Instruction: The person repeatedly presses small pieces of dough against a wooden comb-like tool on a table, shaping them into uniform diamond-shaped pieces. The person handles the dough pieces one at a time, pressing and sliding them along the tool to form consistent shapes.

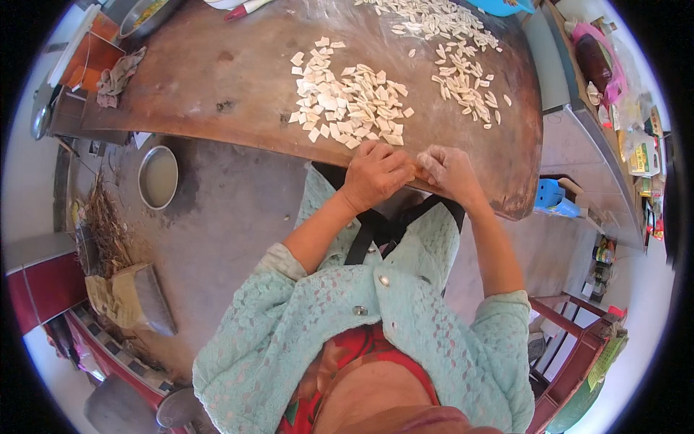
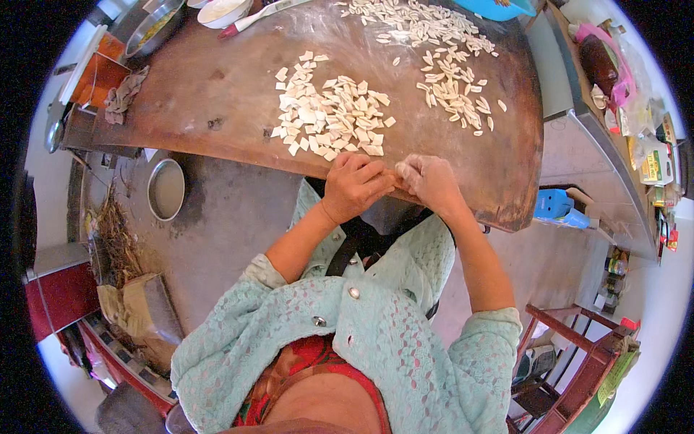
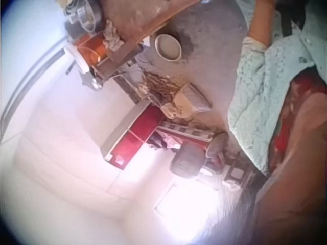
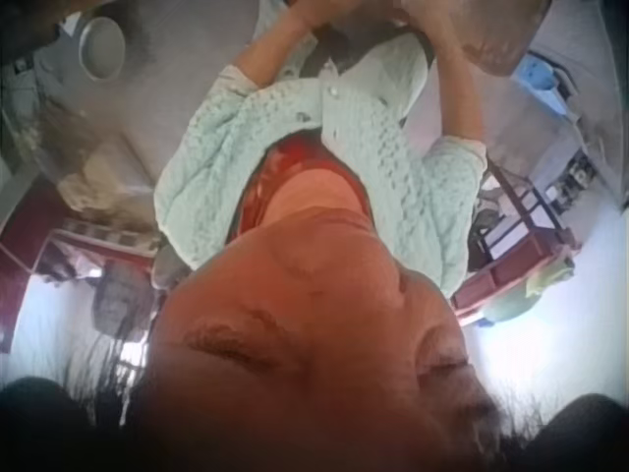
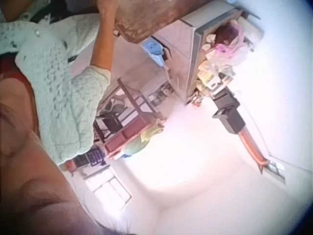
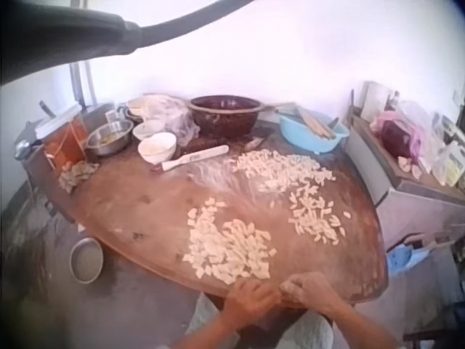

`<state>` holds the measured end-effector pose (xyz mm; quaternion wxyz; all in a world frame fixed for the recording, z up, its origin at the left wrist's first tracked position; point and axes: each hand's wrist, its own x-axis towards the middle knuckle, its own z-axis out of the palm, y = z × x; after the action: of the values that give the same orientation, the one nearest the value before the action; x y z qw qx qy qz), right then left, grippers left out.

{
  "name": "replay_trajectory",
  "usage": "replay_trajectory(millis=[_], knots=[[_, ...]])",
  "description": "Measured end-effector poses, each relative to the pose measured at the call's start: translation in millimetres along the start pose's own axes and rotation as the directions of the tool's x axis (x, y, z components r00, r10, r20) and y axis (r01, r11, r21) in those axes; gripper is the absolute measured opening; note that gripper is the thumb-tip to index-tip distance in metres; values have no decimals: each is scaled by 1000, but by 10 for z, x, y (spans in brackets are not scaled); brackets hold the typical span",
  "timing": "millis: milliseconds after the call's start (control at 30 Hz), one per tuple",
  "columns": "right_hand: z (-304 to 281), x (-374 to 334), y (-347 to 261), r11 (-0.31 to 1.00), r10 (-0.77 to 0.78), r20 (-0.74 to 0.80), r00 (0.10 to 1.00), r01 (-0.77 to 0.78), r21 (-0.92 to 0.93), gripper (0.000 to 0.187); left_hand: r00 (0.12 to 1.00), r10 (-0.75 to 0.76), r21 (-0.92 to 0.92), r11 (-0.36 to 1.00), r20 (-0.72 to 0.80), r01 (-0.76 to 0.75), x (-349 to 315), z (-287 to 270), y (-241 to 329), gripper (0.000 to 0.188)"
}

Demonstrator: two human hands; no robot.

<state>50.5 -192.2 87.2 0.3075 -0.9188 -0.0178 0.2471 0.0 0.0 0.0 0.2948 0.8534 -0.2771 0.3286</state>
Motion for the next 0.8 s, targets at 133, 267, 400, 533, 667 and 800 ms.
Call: replay_trajectory(millis=[133,267,400,533,667,800], knots=[[88,380,-38,844,-536,-442,719,456,-283,17,1000,5,10,1000,-2,-5,14,-21,-51,21],[73,641,-202,785,-609,-348,713,480,-392,17,999,9,-23,1000,-32,-9,20,-34,-31,18],[30,663,-185,901,-373,-253,893,284,-329,15,999,14,-37,999,-53,-16,17,-24,-22,17],[-28,387,-104,945,-289,-260,921,232,-231,18,999,12,-4,1000,-34,-13,6,-35,-27,17],[54,-36,1,932,-362,-283,888,343,-117,18,999,3,-6,1000,-40,-4,-6,-11,-10,15],[171,-13,158,962,-268,-277,923,244,-119,24,999,20,0,1000,-26,-20,11,-37,-13,17]])
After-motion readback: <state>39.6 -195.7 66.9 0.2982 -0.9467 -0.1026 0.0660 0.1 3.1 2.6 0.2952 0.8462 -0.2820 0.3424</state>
